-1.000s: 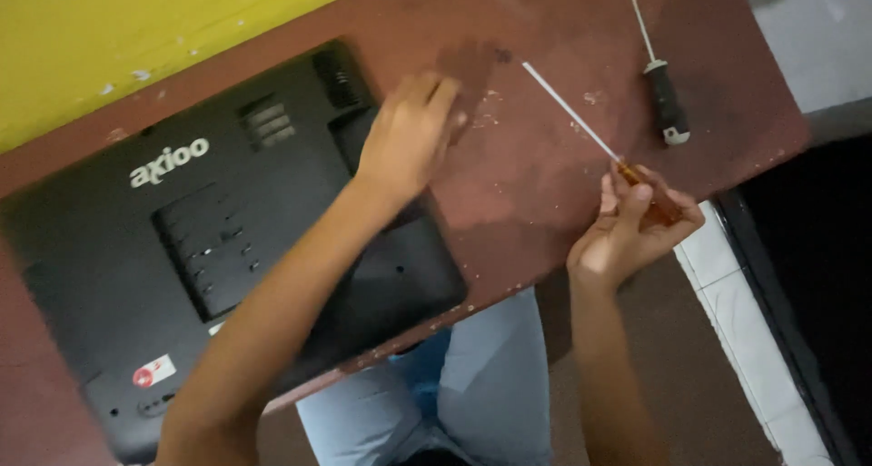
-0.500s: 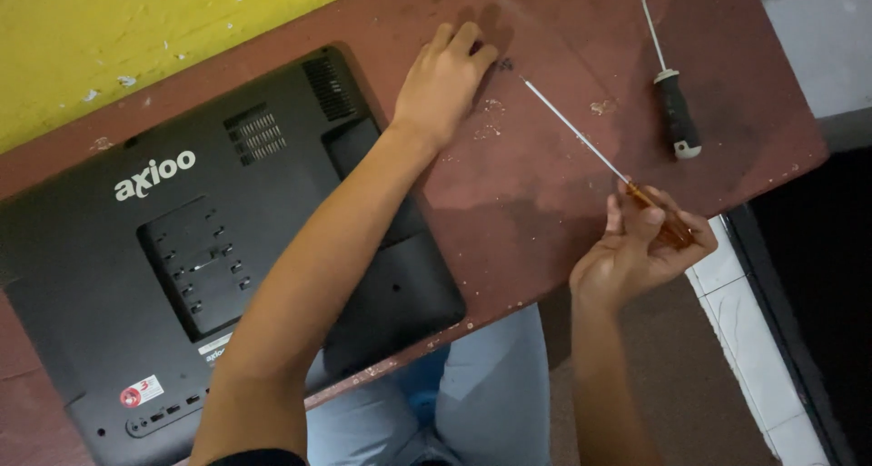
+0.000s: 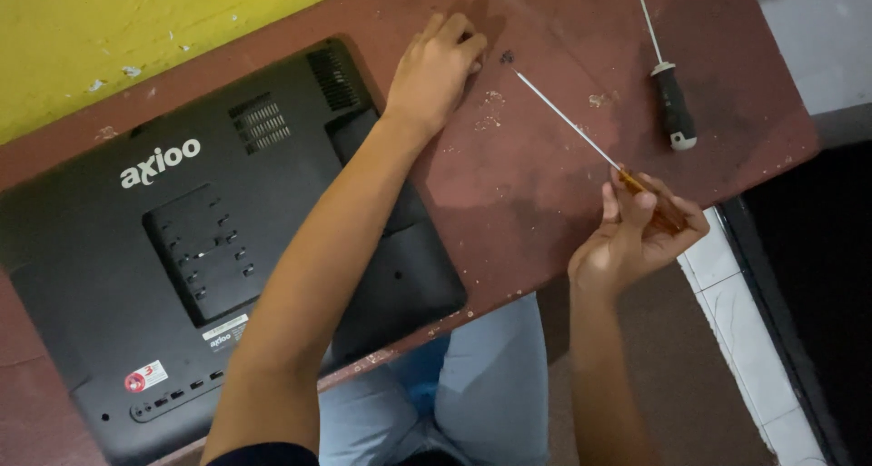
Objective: Using a screwdriver to remove screws from the back panel of a monitor for repair or disassembly.
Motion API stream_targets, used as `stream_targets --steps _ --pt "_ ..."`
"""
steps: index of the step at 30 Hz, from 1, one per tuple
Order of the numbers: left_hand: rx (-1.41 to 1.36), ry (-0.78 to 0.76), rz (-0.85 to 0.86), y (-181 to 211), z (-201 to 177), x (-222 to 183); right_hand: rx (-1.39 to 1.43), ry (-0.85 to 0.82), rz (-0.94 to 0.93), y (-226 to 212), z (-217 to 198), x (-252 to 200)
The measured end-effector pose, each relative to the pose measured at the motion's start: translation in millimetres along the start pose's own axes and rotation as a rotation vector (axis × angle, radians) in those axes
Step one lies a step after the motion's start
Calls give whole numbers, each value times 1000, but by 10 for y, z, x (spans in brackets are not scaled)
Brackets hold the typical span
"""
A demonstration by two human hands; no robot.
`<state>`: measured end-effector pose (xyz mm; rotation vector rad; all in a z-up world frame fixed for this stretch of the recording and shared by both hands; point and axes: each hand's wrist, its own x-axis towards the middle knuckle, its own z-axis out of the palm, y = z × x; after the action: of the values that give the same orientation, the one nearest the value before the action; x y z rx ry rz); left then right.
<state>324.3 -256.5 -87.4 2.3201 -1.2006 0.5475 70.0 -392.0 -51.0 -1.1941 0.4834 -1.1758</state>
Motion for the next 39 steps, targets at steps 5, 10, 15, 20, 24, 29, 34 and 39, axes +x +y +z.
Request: stream_targets --steps 5,10,15,20,24,29,34,39 --pt "53 -9 -5 -19 73 -43 44 9 22 16 -17 14" --pt "-392 -58 -224 -43 -225 -51 72 20 9 35 -30 11" --pt "-407 119 -333 -241 -238 -132 99 -29 -10 87 -73 21" --pt "-306 -65 -325 -128 -202 -74 86 -22 -9 75 -42 24" --pt "-212 -74 -207 -31 -164 -73 80 -42 -24 58 -40 24" --pt "-100 -108 -217 -9 -84 -22 43 -21 -9 40 -35 7" --pt "288 14 -9 -26 154 -74 26 0 16 3 -4 -3" --pt "-55 -49 -249 88 -170 -97 -34 24 20 -123 84 -36"
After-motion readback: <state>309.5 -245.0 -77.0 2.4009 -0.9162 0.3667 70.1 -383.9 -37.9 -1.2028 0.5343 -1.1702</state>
